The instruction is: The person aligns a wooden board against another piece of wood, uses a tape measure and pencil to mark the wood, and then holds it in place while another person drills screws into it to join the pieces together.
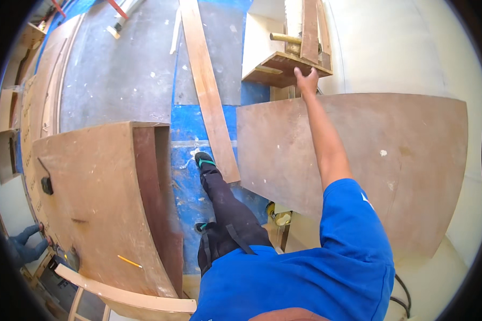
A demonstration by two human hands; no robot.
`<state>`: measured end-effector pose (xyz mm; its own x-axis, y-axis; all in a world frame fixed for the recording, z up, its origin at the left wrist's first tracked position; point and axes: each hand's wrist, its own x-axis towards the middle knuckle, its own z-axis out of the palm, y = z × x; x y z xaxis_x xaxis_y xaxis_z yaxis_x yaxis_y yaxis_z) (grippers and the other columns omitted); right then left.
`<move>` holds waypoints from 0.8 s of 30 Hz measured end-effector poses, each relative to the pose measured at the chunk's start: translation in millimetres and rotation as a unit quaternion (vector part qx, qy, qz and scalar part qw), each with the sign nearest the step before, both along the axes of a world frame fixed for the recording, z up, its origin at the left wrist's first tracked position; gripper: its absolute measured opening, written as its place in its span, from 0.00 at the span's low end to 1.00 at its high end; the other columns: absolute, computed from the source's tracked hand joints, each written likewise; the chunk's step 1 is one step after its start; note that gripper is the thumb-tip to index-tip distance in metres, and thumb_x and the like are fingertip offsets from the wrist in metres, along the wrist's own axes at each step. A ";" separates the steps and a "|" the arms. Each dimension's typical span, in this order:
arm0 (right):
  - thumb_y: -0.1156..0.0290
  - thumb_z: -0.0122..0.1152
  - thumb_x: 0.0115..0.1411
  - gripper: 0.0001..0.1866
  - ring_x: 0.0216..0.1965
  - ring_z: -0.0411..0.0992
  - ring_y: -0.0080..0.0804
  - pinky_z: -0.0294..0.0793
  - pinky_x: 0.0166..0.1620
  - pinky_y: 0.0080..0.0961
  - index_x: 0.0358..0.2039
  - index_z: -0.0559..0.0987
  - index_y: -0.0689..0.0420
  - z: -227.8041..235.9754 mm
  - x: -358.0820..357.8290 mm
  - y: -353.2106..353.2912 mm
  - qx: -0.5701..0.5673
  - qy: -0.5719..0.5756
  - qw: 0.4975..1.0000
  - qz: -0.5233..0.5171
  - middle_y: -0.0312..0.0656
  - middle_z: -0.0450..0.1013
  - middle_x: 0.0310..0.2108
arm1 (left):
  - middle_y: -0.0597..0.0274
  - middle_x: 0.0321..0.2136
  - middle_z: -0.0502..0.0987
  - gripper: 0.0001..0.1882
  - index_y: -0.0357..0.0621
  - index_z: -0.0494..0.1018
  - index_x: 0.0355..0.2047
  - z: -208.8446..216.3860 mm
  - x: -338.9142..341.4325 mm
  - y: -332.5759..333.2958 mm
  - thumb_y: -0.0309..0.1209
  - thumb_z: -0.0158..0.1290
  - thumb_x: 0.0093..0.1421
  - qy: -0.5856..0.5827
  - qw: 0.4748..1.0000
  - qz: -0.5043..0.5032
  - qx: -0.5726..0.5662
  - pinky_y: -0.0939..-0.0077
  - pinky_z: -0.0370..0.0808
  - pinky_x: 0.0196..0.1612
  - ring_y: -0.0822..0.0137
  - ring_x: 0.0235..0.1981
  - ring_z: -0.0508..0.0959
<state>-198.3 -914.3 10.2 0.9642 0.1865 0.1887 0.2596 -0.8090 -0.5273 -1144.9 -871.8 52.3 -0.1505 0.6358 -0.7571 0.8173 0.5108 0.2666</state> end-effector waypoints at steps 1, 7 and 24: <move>0.45 0.69 0.50 0.51 0.64 0.58 0.59 0.58 0.65 0.45 0.62 0.61 0.71 0.1 19.4 10.0 -0.008 -0.005 1.000 -0.004 0.66 0.60 0.60 | 0.49 0.40 0.77 0.15 0.39 0.75 0.43 3.1 8.1 14.4 0.38 0.48 0.66 0.005 1.000 -0.005 -0.003 0.59 0.77 0.39 0.56 0.40 0.80; 0.42 0.71 0.46 0.59 0.66 0.56 0.56 0.57 0.67 0.44 0.67 0.53 0.65 -9.3 96.1 46.0 -0.092 0.017 0.988 -0.126 0.62 0.54 0.65 | 0.49 0.41 0.77 0.16 0.39 0.74 0.45 7.8 53.0 63.8 0.39 0.48 0.66 0.048 0.998 -0.025 -0.025 0.60 0.77 0.40 0.57 0.41 0.79; 0.42 0.30 0.61 0.39 0.37 0.74 0.48 0.72 0.32 0.32 0.61 0.65 0.58 162.9 131.5 25.3 0.612 0.392 0.685 0.060 0.60 0.72 0.48 | 0.48 0.46 0.76 0.18 0.40 0.73 0.49 3.6 80.2 85.2 0.39 0.47 0.67 0.044 0.998 -0.030 -0.039 0.62 0.77 0.43 0.58 0.44 0.79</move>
<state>-66.9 -888.9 173.2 0.8503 0.4381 -0.2917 -0.4647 0.3647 -0.8069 -1064.7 -786.6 56.0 -0.1821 0.5854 -0.7901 0.8656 0.4765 0.1536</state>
